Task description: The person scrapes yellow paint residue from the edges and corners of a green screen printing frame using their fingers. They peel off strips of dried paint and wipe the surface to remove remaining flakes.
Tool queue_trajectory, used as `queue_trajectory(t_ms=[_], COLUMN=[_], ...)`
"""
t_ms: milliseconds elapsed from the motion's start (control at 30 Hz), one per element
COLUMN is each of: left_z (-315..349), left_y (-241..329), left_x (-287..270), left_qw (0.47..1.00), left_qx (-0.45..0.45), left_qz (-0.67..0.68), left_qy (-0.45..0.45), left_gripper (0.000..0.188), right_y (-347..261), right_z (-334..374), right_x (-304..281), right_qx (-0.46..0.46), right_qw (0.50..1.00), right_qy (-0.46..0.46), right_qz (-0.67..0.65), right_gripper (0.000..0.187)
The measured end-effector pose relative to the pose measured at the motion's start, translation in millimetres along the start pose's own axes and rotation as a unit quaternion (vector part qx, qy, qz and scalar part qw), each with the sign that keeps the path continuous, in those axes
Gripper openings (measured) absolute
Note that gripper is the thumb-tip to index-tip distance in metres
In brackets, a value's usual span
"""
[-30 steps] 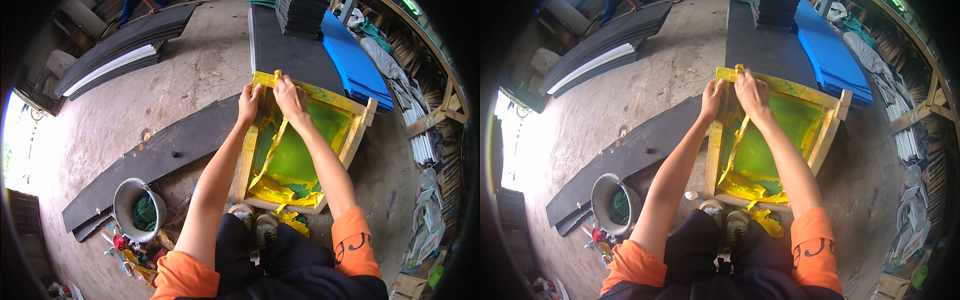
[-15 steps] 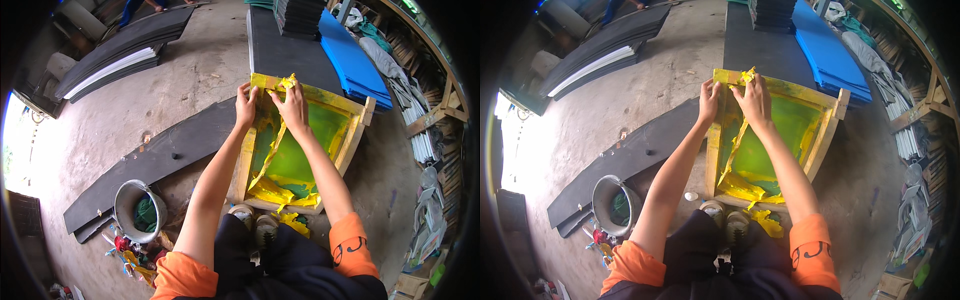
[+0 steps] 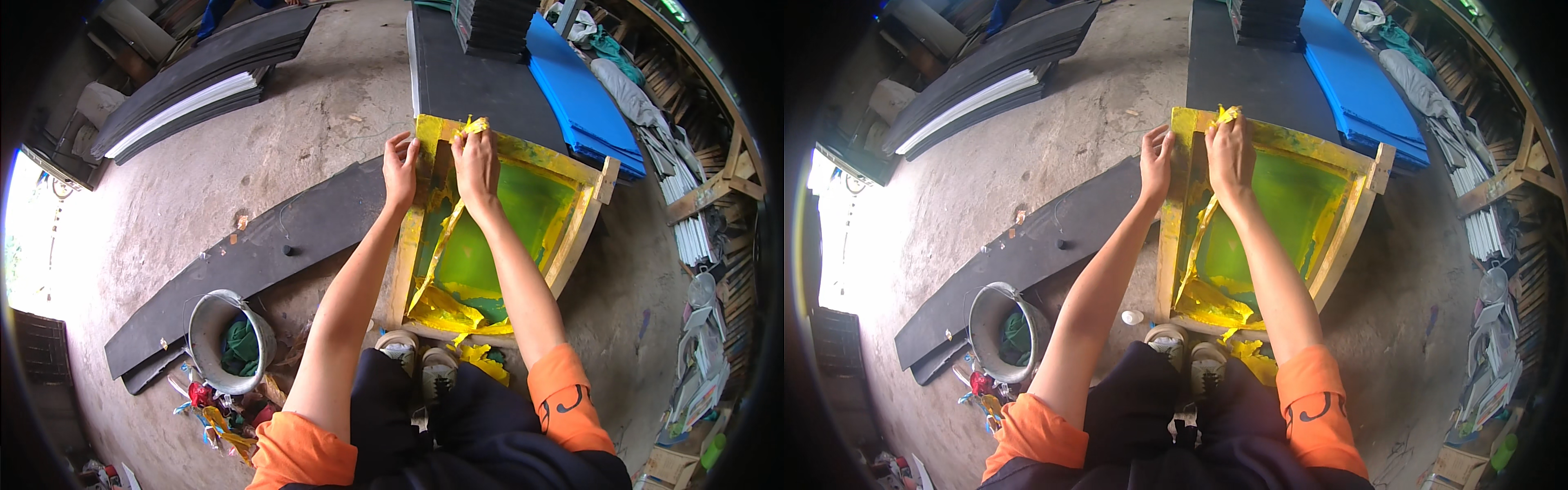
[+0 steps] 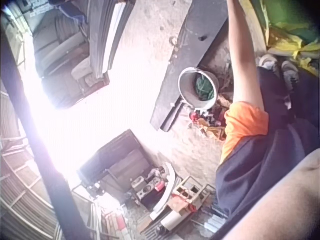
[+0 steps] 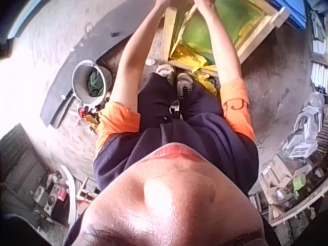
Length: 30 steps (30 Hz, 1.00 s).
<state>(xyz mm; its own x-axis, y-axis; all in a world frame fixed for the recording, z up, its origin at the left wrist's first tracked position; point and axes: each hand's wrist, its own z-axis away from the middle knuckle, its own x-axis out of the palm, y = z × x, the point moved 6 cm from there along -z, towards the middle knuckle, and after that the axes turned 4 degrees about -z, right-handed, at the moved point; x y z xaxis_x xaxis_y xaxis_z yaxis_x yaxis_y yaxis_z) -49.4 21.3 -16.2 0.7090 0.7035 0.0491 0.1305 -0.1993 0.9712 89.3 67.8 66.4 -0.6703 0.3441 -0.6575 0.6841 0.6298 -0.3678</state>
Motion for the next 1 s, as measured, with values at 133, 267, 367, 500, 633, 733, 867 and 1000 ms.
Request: queue_trajectory(t_ms=[133, 267, 367, 500, 633, 733, 867, 1000], left_z=[1.0, 0.6, 3.3, 4.5, 6.6, 5.7, 20.6, 56.5], left_y=[5.1, 10.6, 29.8, 51.3, 70.3, 78.5, 89.6, 78.0], left_x=[5.2, 2.2, 13.4, 19.8, 30.7, 39.9, 50.0, 46.3], left_qw=[1.0, 0.994, 0.979, 0.942, 0.9, 0.868, 0.844, 0.899], left_qx=[0.005, 0.063, 0.123, 0.199, 0.271, 0.297, 0.32, 0.262], left_qz=[0.003, -0.083, -0.161, -0.271, -0.342, -0.396, -0.431, -0.345], left_qy=[-0.006, 0.037, 0.029, 0.018, -0.006, -0.033, 0.022, 0.067], left_gripper=[0.035, 0.037, 0.05, 0.067, 0.074, 0.076, 0.074, 0.062], right_y=[38.8, 71.6, 87.4, 86.7, 95.8, 90.0, 97.4, 100.8], right_z=[-12.0, -11.9, 12.4, 59.8, 87.4, 93.4, 105.3, 109.4], right_x=[-25.4, -66.7, -72.6, -58.5, -38.7, -32.4, -24.7, -26.9], right_qx=[0.04, 0.041, 0.102, 0.196, 0.233, 0.186, 0.22, 0.245], right_qw=[0.998, 0.992, 0.987, 0.966, 0.94, 0.945, 0.919, 0.913], right_qy=[0.047, 0.1, 0.038, -0.135, -0.213, -0.256, -0.314, -0.301], right_qz=[0.019, -0.063, -0.123, -0.101, -0.13, -0.081, -0.095, -0.128], right_gripper=[0.019, 0.018, 0.023, 0.038, 0.044, 0.043, 0.041, 0.041])
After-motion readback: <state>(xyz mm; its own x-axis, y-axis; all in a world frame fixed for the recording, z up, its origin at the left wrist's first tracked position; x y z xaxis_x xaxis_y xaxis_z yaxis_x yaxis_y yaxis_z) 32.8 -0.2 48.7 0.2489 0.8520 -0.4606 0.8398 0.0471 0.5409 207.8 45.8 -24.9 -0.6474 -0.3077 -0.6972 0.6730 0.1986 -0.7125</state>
